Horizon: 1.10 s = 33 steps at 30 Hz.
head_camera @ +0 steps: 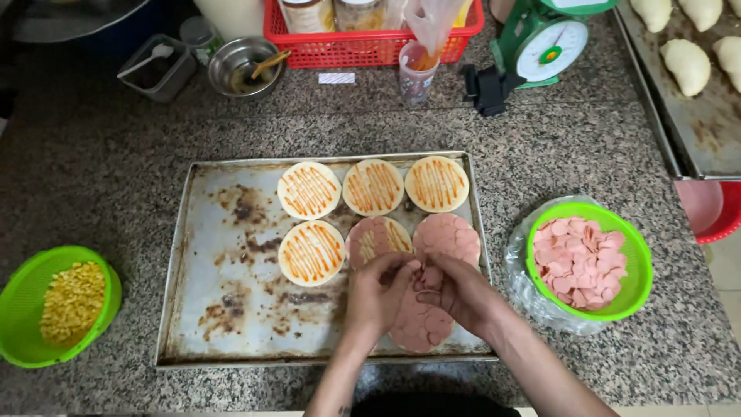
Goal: The person places slices of processed meat onto round dough bases arranged on a metal baking tray. The dough bases are already topped with a drizzled sauce. The person uses both hands to pick up the meat slices from a green colander and arrange them on the dough.
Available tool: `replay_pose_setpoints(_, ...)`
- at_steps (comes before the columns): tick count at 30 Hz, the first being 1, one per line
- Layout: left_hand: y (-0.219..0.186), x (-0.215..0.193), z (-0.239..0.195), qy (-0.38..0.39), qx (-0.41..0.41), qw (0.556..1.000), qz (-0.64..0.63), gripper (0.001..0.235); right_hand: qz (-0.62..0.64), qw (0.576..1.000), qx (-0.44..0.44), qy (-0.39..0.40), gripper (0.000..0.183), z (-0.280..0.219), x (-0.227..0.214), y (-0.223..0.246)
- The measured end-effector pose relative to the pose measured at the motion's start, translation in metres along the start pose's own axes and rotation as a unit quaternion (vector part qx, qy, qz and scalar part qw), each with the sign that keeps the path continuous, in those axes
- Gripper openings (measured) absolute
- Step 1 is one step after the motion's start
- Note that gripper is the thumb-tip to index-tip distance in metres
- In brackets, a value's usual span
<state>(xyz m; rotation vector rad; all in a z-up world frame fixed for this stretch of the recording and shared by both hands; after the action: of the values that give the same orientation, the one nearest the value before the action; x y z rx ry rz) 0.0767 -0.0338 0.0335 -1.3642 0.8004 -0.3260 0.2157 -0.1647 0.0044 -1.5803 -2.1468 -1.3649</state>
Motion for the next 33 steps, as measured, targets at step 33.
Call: replay_pose_setpoints(33, 0.047, -0.033, -0.011, -0.032, -0.116, 0.988, -0.093, 0.015, -0.171, 0.985, -0.011, -0.027, 0.037, 0.020, 0.019, -0.020)
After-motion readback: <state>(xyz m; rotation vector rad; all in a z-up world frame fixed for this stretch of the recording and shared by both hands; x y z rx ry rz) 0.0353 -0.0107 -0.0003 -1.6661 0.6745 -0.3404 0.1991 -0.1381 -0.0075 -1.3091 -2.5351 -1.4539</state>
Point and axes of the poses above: each hand's wrist, its own z-axis towards the middle knuckle, its own x-axis out of the palm, y = z × x, the point moved 4 cm from there along z, towards the middle knuckle, and after that the axes turned 3 degrees about z, right-handed, at the moved point
